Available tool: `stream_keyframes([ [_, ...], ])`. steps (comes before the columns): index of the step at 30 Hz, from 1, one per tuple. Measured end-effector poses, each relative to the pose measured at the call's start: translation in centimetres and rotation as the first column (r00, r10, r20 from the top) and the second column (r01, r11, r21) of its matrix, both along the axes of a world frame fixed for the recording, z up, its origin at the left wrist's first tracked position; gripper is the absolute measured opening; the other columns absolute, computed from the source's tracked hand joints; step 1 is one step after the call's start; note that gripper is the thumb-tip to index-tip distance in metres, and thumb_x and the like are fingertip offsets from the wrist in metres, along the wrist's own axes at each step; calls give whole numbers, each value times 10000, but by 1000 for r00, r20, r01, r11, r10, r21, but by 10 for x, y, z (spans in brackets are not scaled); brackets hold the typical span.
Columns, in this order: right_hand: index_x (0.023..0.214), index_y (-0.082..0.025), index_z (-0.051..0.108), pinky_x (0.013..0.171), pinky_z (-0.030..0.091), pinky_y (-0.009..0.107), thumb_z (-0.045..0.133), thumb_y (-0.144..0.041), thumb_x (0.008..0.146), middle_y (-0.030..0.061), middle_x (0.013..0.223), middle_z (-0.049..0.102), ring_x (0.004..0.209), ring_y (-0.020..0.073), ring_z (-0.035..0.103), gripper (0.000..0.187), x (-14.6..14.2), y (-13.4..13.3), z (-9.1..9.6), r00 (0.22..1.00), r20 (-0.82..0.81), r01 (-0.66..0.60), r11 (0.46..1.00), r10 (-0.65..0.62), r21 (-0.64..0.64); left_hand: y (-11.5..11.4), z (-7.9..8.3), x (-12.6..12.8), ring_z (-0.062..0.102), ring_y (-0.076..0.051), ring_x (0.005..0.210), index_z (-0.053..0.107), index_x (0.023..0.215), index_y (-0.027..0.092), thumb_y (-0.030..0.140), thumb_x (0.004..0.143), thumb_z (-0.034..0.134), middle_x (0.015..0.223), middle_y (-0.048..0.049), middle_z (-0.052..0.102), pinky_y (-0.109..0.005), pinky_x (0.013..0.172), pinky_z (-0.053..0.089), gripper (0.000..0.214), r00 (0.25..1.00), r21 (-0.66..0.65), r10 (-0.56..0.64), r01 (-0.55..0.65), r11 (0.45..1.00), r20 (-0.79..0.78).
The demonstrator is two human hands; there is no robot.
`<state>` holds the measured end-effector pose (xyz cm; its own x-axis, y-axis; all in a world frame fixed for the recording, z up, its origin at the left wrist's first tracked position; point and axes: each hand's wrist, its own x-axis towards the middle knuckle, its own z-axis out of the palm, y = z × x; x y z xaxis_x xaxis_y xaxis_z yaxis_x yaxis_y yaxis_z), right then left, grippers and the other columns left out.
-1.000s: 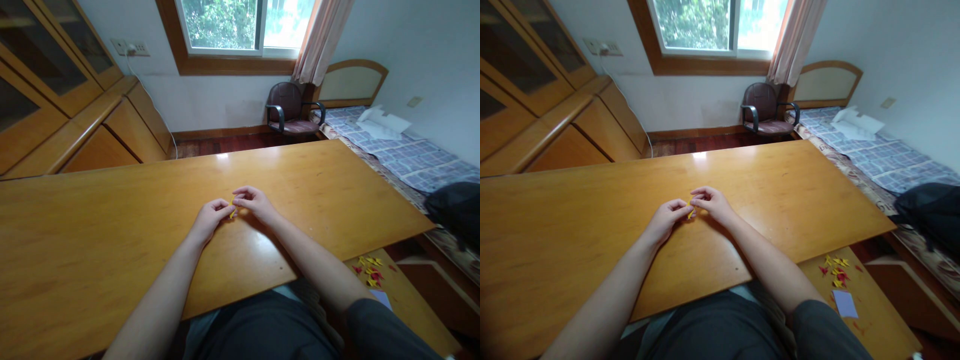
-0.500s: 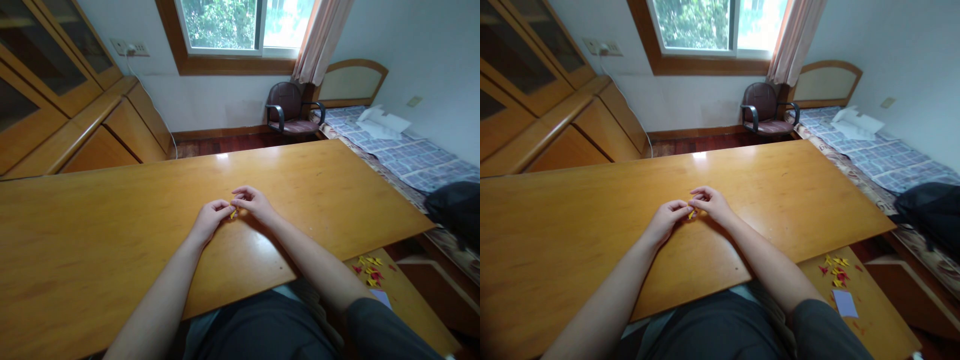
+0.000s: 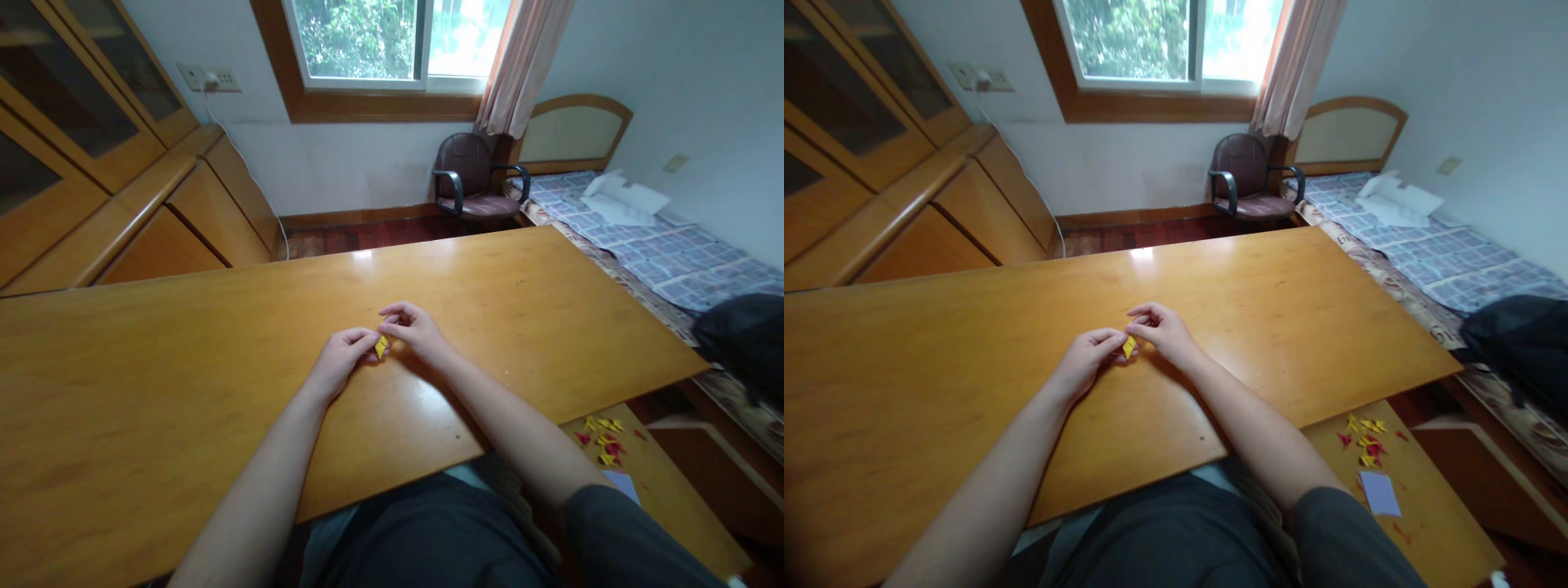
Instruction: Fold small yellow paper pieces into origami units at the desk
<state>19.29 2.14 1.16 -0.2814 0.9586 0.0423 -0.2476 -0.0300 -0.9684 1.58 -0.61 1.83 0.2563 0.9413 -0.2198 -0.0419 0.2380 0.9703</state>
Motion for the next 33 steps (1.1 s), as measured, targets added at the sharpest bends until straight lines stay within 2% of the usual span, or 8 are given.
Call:
stream_keyframes([
  [7, 962, -183, 686, 706, 483, 263, 820, -320, 689, -16, 795, 671, 714, 117, 610, 333, -2, 1, -6, 999, 22, 25, 999, -26, 24, 0, 0, 2, 609, -158, 667, 750, 749, 135, 487, 722, 781, 715, -58, 702, -250, 653, 475, 354, 997, 52, 64, -62, 997, -34],
  [13, 995, -206, 695, 794, 514, 287, 848, -312, 666, 8, 890, 674, 843, 147, 629, 378, -3, 3, -12, 999, -43, -32, 999, 32, -7, 1, -1, 4, 597, -143, 666, 759, 769, 139, 494, 666, 823, 725, -50, 707, -231, 641, 476, 376, 985, 12, 169, -170, 985, 42],
  [23, 997, -213, 686, 738, 528, 281, 862, -311, 656, -1, 877, 659, 809, 141, 619, 396, -4, 2, -15, 995, -89, -44, 999, 41, -30, 2, -6, 3, 610, -151, 686, 767, 781, 140, 498, 688, 814, 733, -54, 710, -243, 669, 495, 373, 985, 17, 163, -164, 986, 49],
  [33, 1004, -201, 676, 716, 524, 273, 854, -316, 668, -10, 862, 642, 745, 120, 616, 397, -4, 0, -13, 998, -56, -24, 999, 23, -23, 0, -3, 2, 606, -146, 687, 771, 783, 146, 493, 682, 819, 755, -55, 721, -245, 677, 502, 365, 987, 15, 152, -153, 988, 55],
])
